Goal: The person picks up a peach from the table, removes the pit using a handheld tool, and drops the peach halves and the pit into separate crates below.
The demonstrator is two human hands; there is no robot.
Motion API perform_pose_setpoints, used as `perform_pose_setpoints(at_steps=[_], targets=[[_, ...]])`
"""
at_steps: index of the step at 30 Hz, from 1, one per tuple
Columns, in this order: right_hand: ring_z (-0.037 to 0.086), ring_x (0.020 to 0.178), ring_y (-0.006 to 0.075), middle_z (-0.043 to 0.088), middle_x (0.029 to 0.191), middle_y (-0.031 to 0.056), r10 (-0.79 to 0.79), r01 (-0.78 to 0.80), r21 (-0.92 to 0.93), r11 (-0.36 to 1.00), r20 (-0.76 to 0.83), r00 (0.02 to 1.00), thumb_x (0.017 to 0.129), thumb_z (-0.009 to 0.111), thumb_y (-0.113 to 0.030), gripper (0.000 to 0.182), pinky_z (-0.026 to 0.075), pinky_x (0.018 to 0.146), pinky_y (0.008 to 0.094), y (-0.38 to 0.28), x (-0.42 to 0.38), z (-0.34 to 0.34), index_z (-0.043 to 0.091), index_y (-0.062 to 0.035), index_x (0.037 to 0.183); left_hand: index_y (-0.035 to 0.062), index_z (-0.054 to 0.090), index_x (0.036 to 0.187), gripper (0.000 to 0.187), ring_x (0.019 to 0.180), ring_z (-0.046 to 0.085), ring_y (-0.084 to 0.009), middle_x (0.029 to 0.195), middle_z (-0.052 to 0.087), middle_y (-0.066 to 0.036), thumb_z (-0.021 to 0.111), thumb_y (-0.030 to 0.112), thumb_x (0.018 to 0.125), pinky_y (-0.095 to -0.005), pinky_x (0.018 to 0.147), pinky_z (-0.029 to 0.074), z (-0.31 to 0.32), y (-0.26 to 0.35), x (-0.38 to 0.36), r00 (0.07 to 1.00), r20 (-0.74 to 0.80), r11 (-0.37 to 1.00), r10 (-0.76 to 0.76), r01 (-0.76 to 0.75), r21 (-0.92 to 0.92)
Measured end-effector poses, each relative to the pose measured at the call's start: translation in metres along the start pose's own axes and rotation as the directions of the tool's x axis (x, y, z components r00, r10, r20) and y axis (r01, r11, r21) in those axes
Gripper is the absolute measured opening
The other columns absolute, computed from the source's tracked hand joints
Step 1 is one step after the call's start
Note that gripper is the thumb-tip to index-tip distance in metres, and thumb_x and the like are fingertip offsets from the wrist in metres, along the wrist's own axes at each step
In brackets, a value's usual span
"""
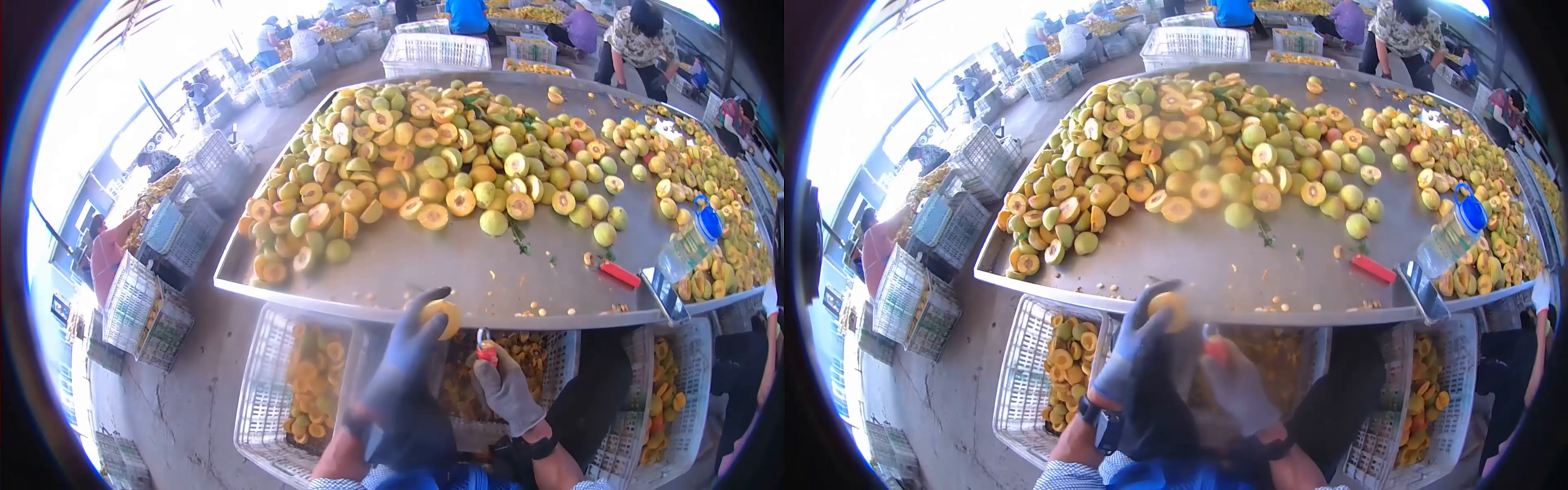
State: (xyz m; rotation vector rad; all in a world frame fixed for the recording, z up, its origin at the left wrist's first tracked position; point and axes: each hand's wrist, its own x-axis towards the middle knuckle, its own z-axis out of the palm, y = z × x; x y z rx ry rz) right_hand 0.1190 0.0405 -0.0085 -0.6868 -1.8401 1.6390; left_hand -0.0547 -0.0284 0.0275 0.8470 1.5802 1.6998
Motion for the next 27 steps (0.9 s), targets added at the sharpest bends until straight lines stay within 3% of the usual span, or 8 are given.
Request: perform_pose_setpoints(at_steps=[1, 2, 4, 5, 10, 13, 23, 27], targets=[[0.05, 0.066, 0.011, 0.055, 0.075, 0.0022, -0.109, 0.108, -0.076, 0.991, -0.013, 0.994, 0.096, 0.055, -0.03, 0.029, 0.043, 0.059, 0.0274, -0.001, -0.003, 0.003, 0.056, -0.0024, 0.103, 0.0005, 0.053, 0.127, 0.042, 0.103, 0.057, -0.0149, 0.118, 0.057, -0.007, 0.057, 0.028, 0.094, -0.029, 0.092, 0.046, 0.009, -0.001, -0.007, 1.0, -0.009, 0.998, 0.004, -0.005, -0.067], [0.051, 0.075, 0.0132, 0.057, 0.081, 0.0043, -0.028, 0.029, -0.084, 0.996, 0.018, 0.999, 0.095, 0.055, -0.025, 0.028, 0.045, 0.067, 0.0301, -0.009, -0.007, 0.002, 0.056, -0.0009, 0.108, 0.0005, 0.053, 0.127, 0.042, 0.103, 0.057, -0.0149, 0.118, 0.057, -0.007, 0.057, 0.028, 0.094, -0.029, 0.092, 0.046, 0.015, -0.001, -0.016, 0.999, -0.001, 0.996, -0.042, 0.042, -0.078], [0.053, 0.069, 0.0166, 0.057, 0.077, 0.0086, 0.011, -0.007, -0.101, 0.995, 0.034, 0.999, 0.095, 0.056, -0.026, 0.028, 0.045, 0.064, 0.0312, -0.013, -0.011, 0.002, 0.056, -0.001, 0.106, 0.0008, 0.054, 0.126, 0.043, 0.105, 0.057, -0.0152, 0.117, 0.057, -0.007, 0.048, 0.034, 0.099, -0.0289, 0.092, 0.046, 0.028, -0.002, -0.019, 0.988, 0.028, 0.929, -0.152, 0.152, -0.339], [0.053, 0.069, 0.0166, 0.057, 0.077, 0.0086, 0.032, -0.029, -0.109, 0.994, 0.027, 0.999, 0.095, 0.056, -0.026, 0.028, 0.045, 0.064, 0.0312, -0.013, -0.013, 0.0, 0.056, -0.001, 0.106, 0.0011, 0.054, 0.126, 0.048, 0.104, 0.057, -0.0148, 0.116, 0.058, -0.007, 0.039, 0.04, 0.102, -0.0285, 0.091, 0.047, 0.028, -0.013, -0.016, 0.998, 0.032, 0.981, -0.054, 0.059, -0.185], [0.06, 0.065, 0.0347, 0.059, 0.073, 0.0178, -0.063, 0.061, -0.256, 0.965, -0.003, 0.998, 0.095, 0.056, -0.029, 0.029, 0.048, 0.061, 0.0374, -0.009, -0.016, 0.0, 0.055, -0.0012, 0.101, 0.0015, 0.054, 0.125, 0.05, 0.104, 0.056, -0.0142, 0.117, 0.058, -0.007, 0.035, 0.042, 0.103, -0.0285, 0.091, 0.046, 0.036, -0.024, -0.023, 1.0, 0.016, 0.988, 0.015, -0.012, -0.156], [0.064, 0.072, 0.04, 0.061, 0.075, 0.0204, -0.039, 0.041, -0.334, 0.942, 0.014, 0.999, 0.095, 0.055, -0.027, 0.027, 0.049, 0.061, 0.0407, -0.011, -0.012, 0.0, 0.055, -0.0006, 0.102, 0.0015, 0.054, 0.126, 0.049, 0.106, 0.055, -0.0144, 0.119, 0.058, -0.007, 0.035, 0.041, 0.103, -0.0288, 0.094, 0.045, 0.04, -0.025, -0.025, 1.0, 0.004, 0.997, 0.026, -0.026, -0.069], [0.062, 0.077, 0.0442, 0.061, 0.078, 0.0235, 0.069, -0.083, -0.348, 0.934, -0.052, 0.996, 0.094, 0.053, -0.023, 0.024, 0.049, 0.062, 0.0437, -0.002, -0.013, 0.01, 0.055, 0.0004, 0.1, -0.0031, 0.058, 0.115, 0.033, 0.095, 0.06, -0.0176, 0.104, 0.066, -0.012, 0.041, 0.022, 0.101, -0.0314, 0.086, 0.047, 0.053, -0.032, -0.026, 0.974, -0.119, 0.972, 0.193, -0.173, 0.16], [0.063, 0.078, 0.0424, 0.062, 0.081, 0.0228, -0.089, 0.083, -0.353, 0.932, -0.001, 0.996, 0.093, 0.053, -0.022, 0.024, 0.05, 0.064, 0.0417, -0.009, -0.011, 0.009, 0.055, 0.0001, 0.102, -0.0028, 0.059, 0.114, 0.032, 0.095, 0.061, -0.0186, 0.103, 0.067, -0.013, 0.041, 0.02, 0.101, -0.0315, 0.087, 0.047, 0.056, -0.037, -0.025, 0.957, -0.177, 0.965, 0.229, -0.199, 0.172]])
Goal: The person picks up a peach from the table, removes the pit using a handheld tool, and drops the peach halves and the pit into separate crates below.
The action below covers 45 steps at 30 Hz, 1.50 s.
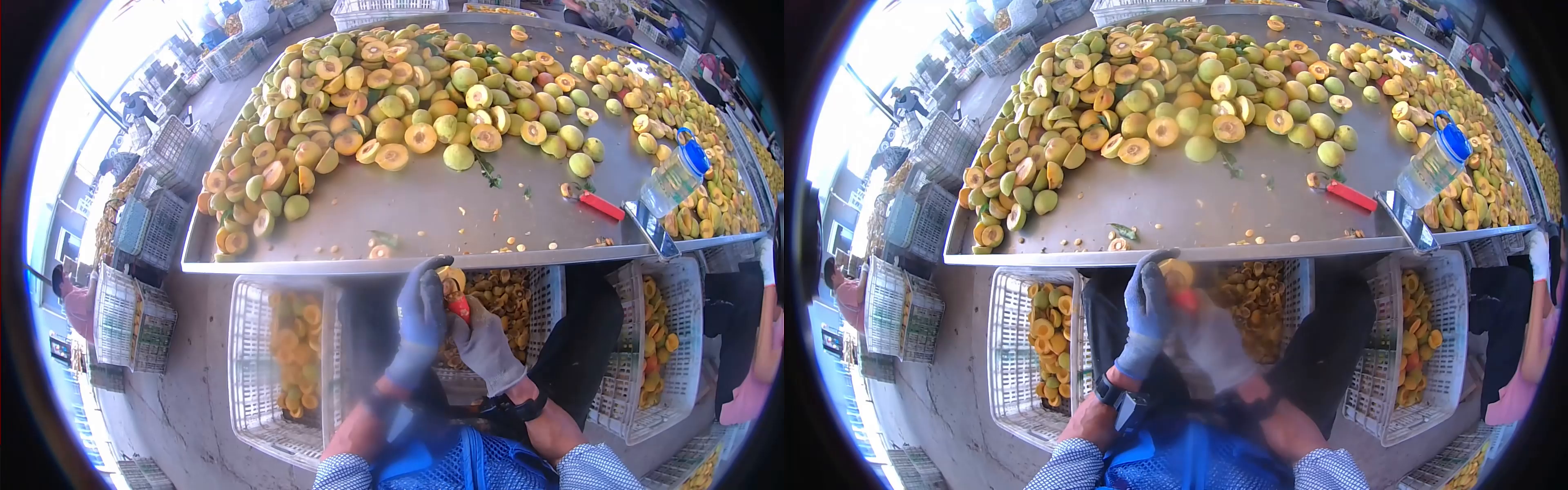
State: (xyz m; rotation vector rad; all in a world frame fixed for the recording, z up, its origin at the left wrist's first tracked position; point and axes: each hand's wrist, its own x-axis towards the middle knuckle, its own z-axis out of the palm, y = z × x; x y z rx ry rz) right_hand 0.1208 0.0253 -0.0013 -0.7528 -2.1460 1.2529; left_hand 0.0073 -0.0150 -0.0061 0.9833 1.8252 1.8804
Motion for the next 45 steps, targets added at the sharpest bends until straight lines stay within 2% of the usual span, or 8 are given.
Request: perform_pose_setpoints(at_steps=[13, 19, 29, 33, 37, 41, 42, 45], targets=[[0.053, 0.072, 0.0123, 0.059, 0.077, 0.0054, 0.274, -0.417, 0.447, 0.792, 0.349, 0.896, 0.097, 0.051, -0.031, 0.032, 0.046, 0.066, 0.0279, -0.001, -0.01, -0.001, 0.058, -0.0006, 0.104, -0.0032, 0.065, 0.1, 0.035, 0.083, 0.064, -0.0192, 0.087, 0.067, -0.013, 0.039, 0.02, 0.101, -0.0316, 0.078, 0.049, -0.025, 0.016, 0.015, 0.935, 0.346, 0.979, -0.077, 0.005, 0.205], [0.051, 0.078, 0.0102, 0.058, 0.085, 0.0026, 0.301, -0.534, 0.546, 0.646, 0.46, 0.835, 0.098, 0.05, -0.036, 0.036, 0.044, 0.067, 0.0279, -0.002, -0.011, 0.002, 0.057, -0.0007, 0.106, -0.0049, 0.063, 0.101, 0.041, 0.085, 0.06, -0.0136, 0.091, 0.067, -0.009, 0.044, 0.031, 0.1, -0.028, 0.082, 0.048, -0.013, 0.002, -0.001, 0.965, 0.191, 0.931, -0.181, 0.231, -0.281], [0.052, 0.077, 0.0114, 0.059, 0.084, 0.001, 0.286, -0.424, 0.242, 0.873, 0.451, 0.845, 0.099, 0.046, -0.042, 0.043, 0.044, 0.073, 0.0272, 0.001, -0.017, -0.004, 0.058, -0.001, 0.106, 0.0, 0.067, 0.091, 0.037, 0.066, 0.054, -0.004, 0.074, 0.061, 0.003, 0.052, 0.032, 0.098, -0.0194, 0.059, 0.043, -0.027, 0.006, 0.021, 0.804, 0.478, 0.925, -0.354, 0.375, 0.055], [0.046, 0.057, 0.0082, 0.048, 0.066, -0.0028, 0.225, -0.625, 0.63, 0.46, 0.599, 0.769, 0.098, 0.044, -0.048, 0.043, 0.038, 0.054, 0.0237, -0.002, -0.028, -0.003, 0.056, -0.0074, 0.091, -0.0004, 0.067, 0.09, 0.041, 0.065, 0.053, -0.0046, 0.075, 0.061, 0.002, 0.054, 0.037, 0.096, -0.0196, 0.059, 0.044, -0.029, 0.015, 0.027, 0.671, 0.613, 0.905, -0.417, 0.372, 0.209], [0.03, 0.042, 0.0068, 0.032, 0.053, -0.0069, 0.06, -0.795, 0.605, -0.043, 0.796, 0.602, 0.097, 0.044, -0.05, 0.042, 0.023, 0.041, 0.0242, 0.005, -0.026, -0.004, 0.048, -0.0127, 0.079, -0.0002, 0.065, 0.09, 0.045, 0.071, 0.056, -0.0101, 0.077, 0.062, -0.001, 0.051, 0.042, 0.097, -0.0259, 0.067, 0.047, -0.015, -0.002, 0.015, 0.769, 0.583, 0.86, -0.262, 0.46, -0.221], [0.031, 0.043, 0.0067, 0.033, 0.053, -0.0068, -0.041, -0.724, 0.69, -0.015, 0.723, 0.69, 0.096, 0.046, -0.048, 0.04, 0.023, 0.042, 0.0238, 0.004, -0.036, -0.016, 0.049, -0.0109, 0.08, 0.0003, 0.061, 0.102, 0.049, 0.078, 0.059, -0.0142, 0.082, 0.062, -0.005, 0.044, 0.046, 0.098, -0.0263, 0.072, 0.049, -0.013, -0.001, -0.003, 0.875, 0.317, 0.848, -0.367, 0.455, -0.273], [0.032, 0.043, 0.0067, 0.033, 0.054, -0.0068, -0.079, -0.699, 0.715, -0.006, 0.697, 0.713, 0.096, 0.047, -0.047, 0.04, 0.023, 0.042, 0.0237, 0.004, -0.041, -0.021, 0.05, -0.0103, 0.081, 0.0011, 0.061, 0.107, 0.037, 0.085, 0.06, -0.0165, 0.093, 0.063, -0.008, 0.049, 0.035, 0.097, -0.0293, 0.077, 0.05, -0.021, -0.005, 0.005, 0.754, 0.279, 0.594, -0.595, 0.646, -0.479], [0.031, 0.042, 0.0074, 0.035, 0.053, -0.0055, 0.142, -0.592, 0.69, 0.416, 0.594, 0.792, 0.095, 0.049, -0.049, 0.04, 0.024, 0.042, 0.0237, 0.059, -0.061, -0.02, 0.051, -0.0109, 0.082, -0.0037, 0.065, 0.1, 0.032, 0.084, 0.061, -0.0142, 0.088, 0.065, -0.007, 0.05, 0.024, 0.096, -0.0266, 0.079, 0.049, -0.114, -0.004, 0.018, 0.957, 0.278, 0.932, -0.081, -0.026, 0.361]])
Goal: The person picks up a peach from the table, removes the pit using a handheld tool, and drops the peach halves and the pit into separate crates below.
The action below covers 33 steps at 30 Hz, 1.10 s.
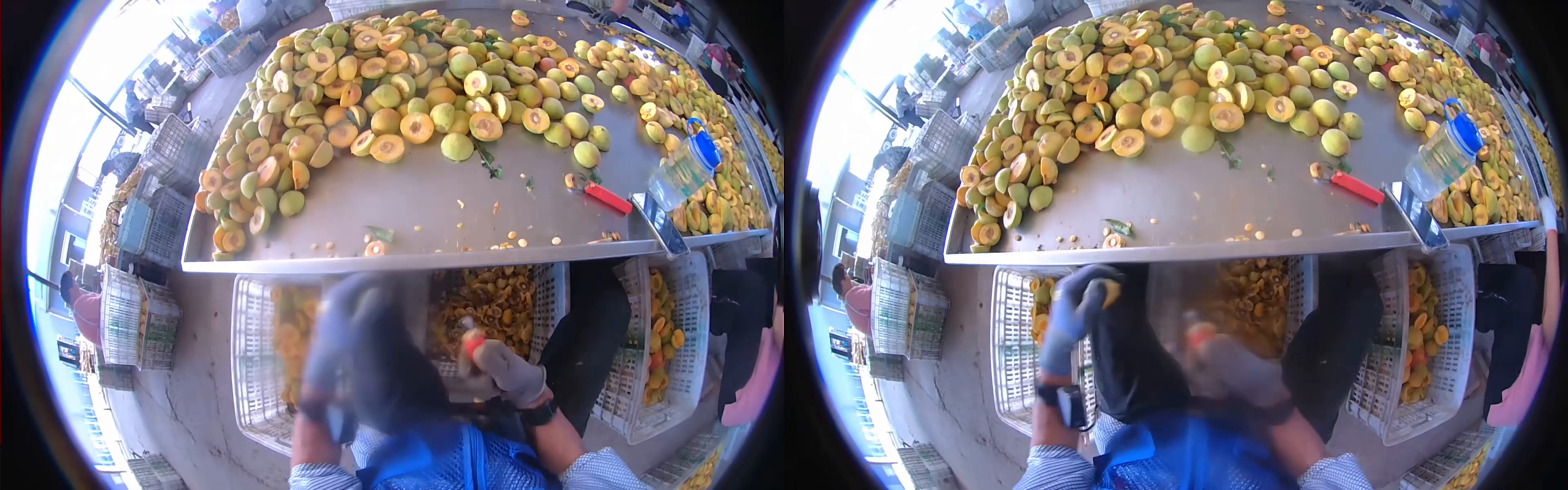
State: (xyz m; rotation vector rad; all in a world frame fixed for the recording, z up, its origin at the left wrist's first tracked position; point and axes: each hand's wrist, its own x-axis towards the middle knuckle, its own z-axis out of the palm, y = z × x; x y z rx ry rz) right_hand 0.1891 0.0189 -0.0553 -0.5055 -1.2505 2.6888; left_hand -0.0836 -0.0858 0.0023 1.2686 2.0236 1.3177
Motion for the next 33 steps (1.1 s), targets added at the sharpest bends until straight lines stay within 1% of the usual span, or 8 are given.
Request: perform_pose_setpoints(at_steps=[2, 4, 6, 11, 20, 23, 25, 33], targets=[[0.029, 0.04, 0.0084, 0.037, 0.053, -0.0037, 0.258, -0.114, 0.692, 0.713, -0.107, 0.96, 0.094, 0.05, -0.053, 0.043, 0.025, 0.04, 0.0242, 0.011, 0.001, -0.017, 0.052, -0.012, 0.083, -0.0033, 0.066, 0.099, 0.019, 0.082, 0.063, -0.0202, 0.086, 0.066, -0.012, 0.055, 0.01, 0.091, -0.0295, 0.075, 0.049, -0.052, 0.019, 0.01, 0.995, 0.097, 0.964, 0.029, -0.053, 0.262], [0.032, 0.038, 0.0088, 0.04, 0.053, -0.0023, 0.269, -0.097, 0.648, 0.755, -0.171, 0.948, 0.094, 0.049, -0.056, 0.044, 0.027, 0.039, 0.0247, 0.024, 0.005, -0.028, 0.054, -0.0125, 0.086, -0.001, 0.067, 0.097, 0.02, 0.079, 0.064, -0.0239, 0.084, 0.066, -0.014, 0.06, 0.017, 0.089, -0.0327, 0.072, 0.049, -0.074, 0.024, 0.029, 0.998, 0.031, 0.856, 0.058, -0.066, 0.512], [0.037, 0.04, 0.0093, 0.043, 0.054, -0.0011, -0.057, -0.041, -0.226, 0.973, -0.414, 0.909, 0.094, 0.049, -0.054, 0.046, 0.029, 0.04, 0.0253, 0.044, 0.014, -0.036, 0.056, -0.0096, 0.088, 0.0021, 0.068, 0.094, 0.022, 0.076, 0.064, -0.0255, 0.082, 0.066, -0.014, 0.065, 0.023, 0.087, -0.0349, 0.07, 0.049, -0.062, 0.039, 0.07, 0.98, -0.116, 0.822, 0.164, -0.07, 0.565], [0.042, 0.044, 0.01, 0.044, 0.053, 0.0, -0.144, -0.033, -0.471, 0.881, -0.334, 0.932, 0.095, 0.049, -0.054, 0.051, 0.032, 0.043, 0.0261, 0.069, 0.019, -0.043, 0.056, -0.0046, 0.087, 0.0092, 0.055, 0.121, 0.054, 0.095, 0.064, -0.0335, 0.097, 0.067, -0.016, 0.062, 0.048, 0.084, -0.0433, 0.081, 0.049, -0.014, 0.005, 0.21, 0.996, -0.089, 0.682, -0.013, 0.074, 0.728], [0.042, 0.046, 0.0075, 0.048, 0.058, -0.0014, -0.172, 0.008, -0.46, 0.888, -0.315, 0.933, 0.096, 0.052, -0.044, 0.042, 0.032, 0.045, 0.0249, -0.006, 0.026, -0.003, 0.055, -0.004, 0.086, 0.0052, 0.054, 0.112, 0.046, 0.093, 0.063, -0.0364, 0.1, 0.064, -0.02, 0.072, 0.025, 0.075, -0.0425, 0.081, 0.049, 0.017, 0.001, 0.204, 0.997, -0.038, 0.974, -0.065, 0.072, 0.215], [0.041, 0.049, 0.0047, 0.048, 0.061, -0.0031, -0.289, 0.115, -0.46, 0.88, -0.328, 0.899, 0.097, 0.053, -0.038, 0.034, 0.033, 0.046, 0.0232, -0.058, 0.042, 0.024, 0.054, -0.0046, 0.088, 0.0038, 0.056, 0.118, 0.044, 0.091, 0.062, -0.0224, 0.101, 0.064, -0.013, 0.071, 0.02, 0.08, -0.0347, 0.08, 0.051, 0.021, 0.015, 0.151, 1.0, -0.001, 0.988, 0.0, 0.0, 0.155], [0.062, 0.08, 0.0231, 0.063, 0.088, 0.0149, -0.349, 0.123, -0.543, 0.83, -0.334, 0.876, 0.093, 0.056, -0.027, 0.032, 0.048, 0.072, 0.0356, -0.069, 0.051, 0.028, 0.057, -0.003, 0.114, 0.0022, 0.056, 0.121, 0.042, 0.091, 0.061, -0.0129, 0.101, 0.064, -0.008, 0.07, 0.017, 0.084, -0.029, 0.08, 0.051, 0.025, 0.029, 0.117, 0.997, 0.021, 0.997, 0.069, -0.069, 0.038], [0.062, 0.091, 0.0262, 0.064, 0.097, 0.0173, -0.383, 0.137, -0.56, 0.817, -0.35, 0.855, 0.093, 0.057, -0.031, 0.037, 0.048, 0.081, 0.0357, -0.046, 0.051, 0.032, 0.056, -0.0035, 0.118, -0.0032, 0.053, 0.127, 0.047, 0.108, 0.056, -0.0142, 0.119, 0.06, -0.008, 0.056, 0.032, 0.096, -0.029, 0.097, 0.043, 0.072, 0.063, 0.038, 0.998, 0.054, 0.851, 0.021, 0.011, -0.526]])
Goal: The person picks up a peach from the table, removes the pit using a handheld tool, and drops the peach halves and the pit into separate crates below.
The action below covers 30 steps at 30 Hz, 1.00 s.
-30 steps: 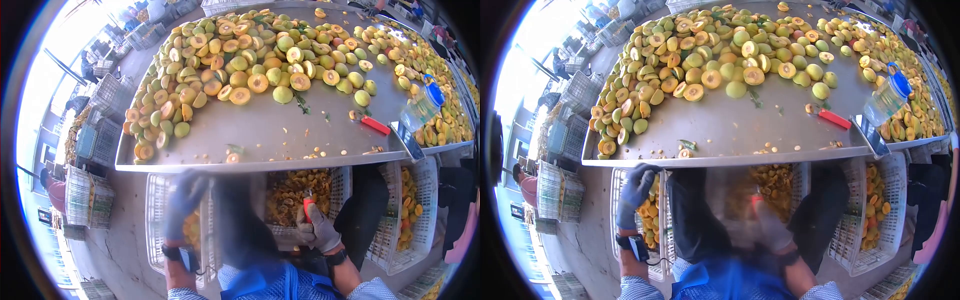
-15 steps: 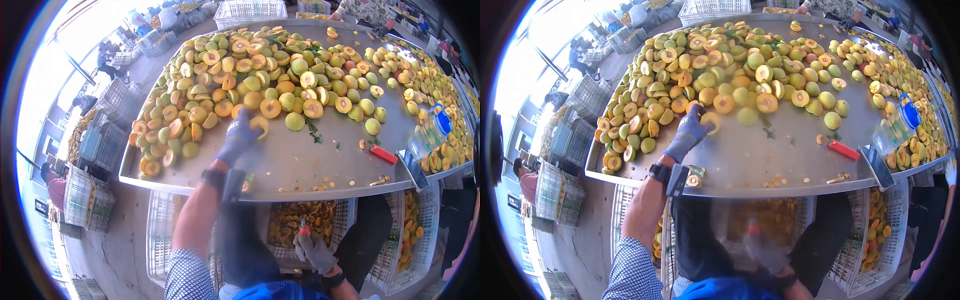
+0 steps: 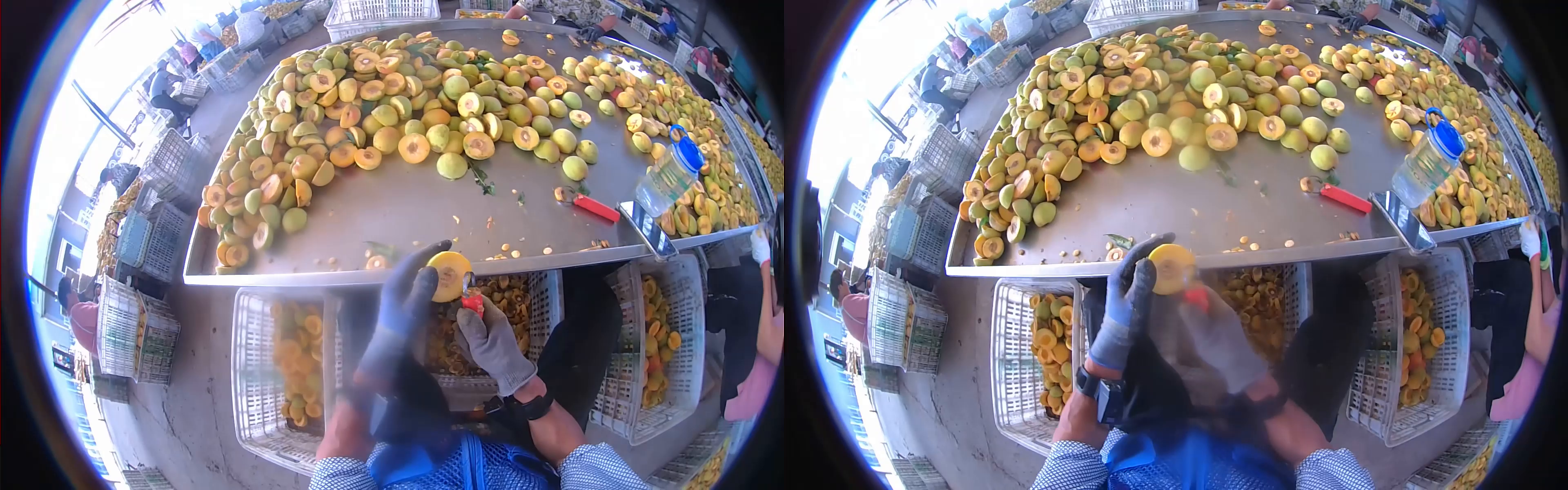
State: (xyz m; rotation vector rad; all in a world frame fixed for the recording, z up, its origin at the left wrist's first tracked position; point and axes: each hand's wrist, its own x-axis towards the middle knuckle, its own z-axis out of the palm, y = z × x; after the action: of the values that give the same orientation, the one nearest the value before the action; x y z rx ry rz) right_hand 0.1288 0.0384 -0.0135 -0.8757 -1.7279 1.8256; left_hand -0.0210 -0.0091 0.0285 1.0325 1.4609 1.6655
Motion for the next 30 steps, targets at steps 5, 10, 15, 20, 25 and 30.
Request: perform_pose_setpoints(at_steps=[5, 10, 15, 20, 25, 30], targets=[[0.054, 0.057, 0.0188, 0.056, 0.069, 0.0045, -0.282, 0.255, -0.23, 0.939, -0.094, 0.955, 0.094, 0.059, -0.032, 0.031, 0.045, 0.055, 0.0318, 0.001, -0.003, 0.0, 0.056, -0.0009, 0.1, -0.0007, 0.054, 0.124, 0.057, 0.103, 0.058, -0.0159, 0.114, 0.059, -0.009, 0.036, 0.048, 0.101, -0.0305, 0.091, 0.048, 0.018, -0.021, -0.006, 0.992, -0.128, 0.995, -0.01, -0.003, -0.102], [0.062, 0.069, 0.0399, 0.061, 0.076, 0.0206, -0.26, 0.226, -0.428, 0.875, -0.021, 0.965, 0.093, 0.057, -0.026, 0.028, 0.049, 0.061, 0.0409, -0.018, -0.006, -0.01, 0.055, 0.001, 0.101, 0.0014, 0.055, 0.123, 0.055, 0.1, 0.058, -0.016, 0.112, 0.061, -0.01, 0.031, 0.047, 0.102, -0.0303, 0.09, 0.046, 0.016, -0.018, -0.009, 0.995, -0.067, 0.991, -0.075, 0.067, -0.117], [0.062, 0.075, 0.0455, 0.063, 0.076, 0.0236, -0.225, 0.192, -0.502, 0.844, -0.005, 0.974, 0.091, 0.056, -0.037, 0.032, 0.048, 0.062, 0.0528, -0.012, 0.002, -0.008, 0.055, -0.0058, 0.096, -0.0011, 0.056, 0.121, 0.061, 0.098, 0.061, -0.0161, 0.11, 0.064, -0.01, 0.025, 0.048, 0.103, -0.0302, 0.088, 0.049, 0.017, -0.025, -0.005, 0.999, -0.045, 0.994, 0.007, -0.002, 0.112], [0.063, 0.068, 0.043, 0.063, 0.071, 0.022, -0.23, 0.179, -0.58, 0.795, -0.014, 0.973, 0.09, 0.057, -0.034, 0.028, 0.048, 0.059, 0.0533, -0.012, 0.002, -0.011, 0.054, -0.0068, 0.093, 0.0027, 0.062, 0.111, 0.05, 0.086, 0.06, -0.0154, 0.09, 0.066, -0.009, 0.031, 0.042, 0.103, -0.0313, 0.078, 0.048, 0.017, -0.011, -0.002, 0.998, -0.046, 0.979, -0.031, 0.04, 0.201], [0.062, 0.075, 0.0432, 0.062, 0.075, 0.025, -0.161, 0.175, -0.613, 0.77, 0.078, 0.984, 0.087, 0.06, -0.018, 0.023, 0.049, 0.063, 0.0479, -0.01, 0.004, -0.019, 0.056, -0.0005, 0.101, 0.001, 0.062, 0.105, 0.046, 0.071, 0.06, -0.0259, 0.081, 0.064, -0.018, 0.037, 0.039, 0.102, -0.0366, 0.07, 0.048, 0.009, -0.007, 0.007, 0.997, 0.063, 0.934, 0.039, -0.058, 0.352], [0.061, 0.068, 0.0424, 0.061, 0.072, 0.024, -0.149, 0.159, -0.535, 0.83, 0.061, 0.987, 0.088, 0.059, -0.017, 0.022, 0.049, 0.063, 0.0443, 0.008, 0.004, -0.01, 0.057, -0.0009, 0.102, -0.0012, 0.063, 0.103, 0.046, 0.075, 0.062, -0.0335, 0.079, 0.062, -0.024, 0.04, 0.039, 0.1, -0.0403, 0.071, 0.047, -0.003, 0.015, 0.022, 0.969, 0.199, 0.778, -0.149, -0.009, 0.628]])
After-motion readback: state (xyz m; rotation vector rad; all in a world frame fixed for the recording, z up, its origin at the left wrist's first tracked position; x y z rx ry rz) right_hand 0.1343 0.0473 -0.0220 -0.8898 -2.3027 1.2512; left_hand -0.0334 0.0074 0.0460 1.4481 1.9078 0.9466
